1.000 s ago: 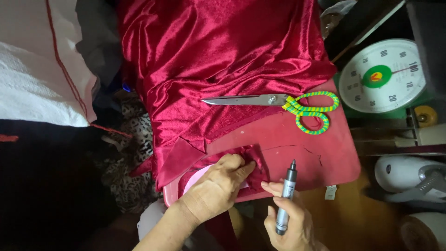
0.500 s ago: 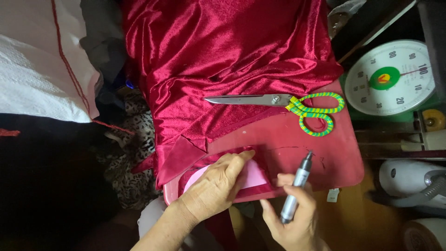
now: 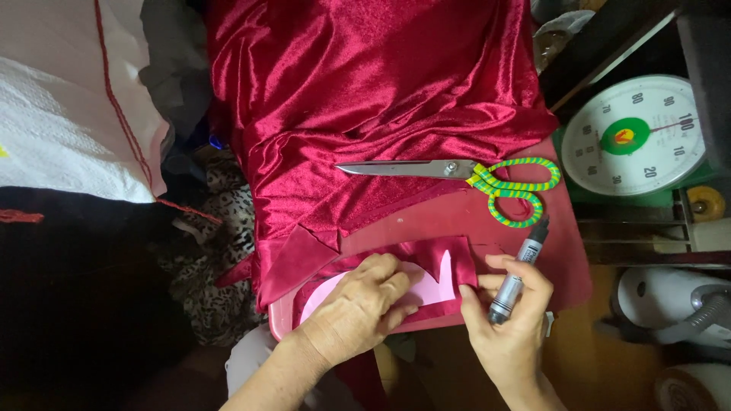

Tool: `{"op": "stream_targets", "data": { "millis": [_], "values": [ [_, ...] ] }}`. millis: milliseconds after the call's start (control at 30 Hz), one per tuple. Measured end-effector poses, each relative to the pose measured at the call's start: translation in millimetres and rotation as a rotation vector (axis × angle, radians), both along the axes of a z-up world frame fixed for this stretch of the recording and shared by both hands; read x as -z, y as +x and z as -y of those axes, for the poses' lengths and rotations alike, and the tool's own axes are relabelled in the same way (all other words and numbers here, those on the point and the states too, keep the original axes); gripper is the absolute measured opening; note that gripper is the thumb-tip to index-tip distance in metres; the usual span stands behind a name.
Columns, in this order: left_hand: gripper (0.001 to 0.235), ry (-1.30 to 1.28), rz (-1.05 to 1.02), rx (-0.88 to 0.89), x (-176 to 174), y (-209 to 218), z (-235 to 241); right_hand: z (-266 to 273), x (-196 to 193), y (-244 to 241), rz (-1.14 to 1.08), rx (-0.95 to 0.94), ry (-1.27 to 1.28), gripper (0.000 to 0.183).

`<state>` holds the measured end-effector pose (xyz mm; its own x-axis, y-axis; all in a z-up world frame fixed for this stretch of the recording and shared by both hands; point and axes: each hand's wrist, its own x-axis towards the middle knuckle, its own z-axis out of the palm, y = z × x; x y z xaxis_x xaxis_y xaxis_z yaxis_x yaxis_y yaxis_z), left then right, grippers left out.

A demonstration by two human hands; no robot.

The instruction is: The person places a pink paper template on a piece of red fabric and uses a marker to trace the template's outline onto the fabric. The person repeatedly repositions the template and traces its shape multiple times on the same fabric piece.

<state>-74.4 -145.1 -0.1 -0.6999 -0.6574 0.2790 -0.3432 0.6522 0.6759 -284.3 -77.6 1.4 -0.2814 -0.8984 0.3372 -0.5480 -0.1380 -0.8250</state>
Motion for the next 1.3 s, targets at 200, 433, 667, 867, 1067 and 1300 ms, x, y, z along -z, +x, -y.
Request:
{"op": "stream_targets", "data": {
  "millis": [200,433,667,867,1067,1300],
  "values": [
    [0.032,-0.199,0.206,-0.06,15.3,-10.5,-6.1,-0.9,2.3,0.4,-0.021,0.009,0.032,0.06],
    [0.009,-0.546,0.337,-0.019,7.0,-10.0,-12.3,0.5,9.8,-1.9,-0.094,0.037,0.045,0.063],
    [0.006,-0.713,0.283,-0.243,-7.9,-19.6,21.1,0.0,11.4,1.2,-0.074,0.006,-0.013,0.064],
    [0.011,-0.137,-0.002,-0.471,-21.7,-40.8,25.7,4.3,3.5,9.1,-0.093,-0.021,-0.116,0.058],
    [0.049,0.906,0.046,-0.518,-42.6,-44.3,30.3,-2.4,3.3,21.7,-0.161,-0.147,-0.174,0.038],
    [0.041,0.813,0.02,-0.513,-11.1,-36.8,32.8,-19.2,19.4,17.5,-0.262,-0.277,-0.384,0.051]
  ]
}}
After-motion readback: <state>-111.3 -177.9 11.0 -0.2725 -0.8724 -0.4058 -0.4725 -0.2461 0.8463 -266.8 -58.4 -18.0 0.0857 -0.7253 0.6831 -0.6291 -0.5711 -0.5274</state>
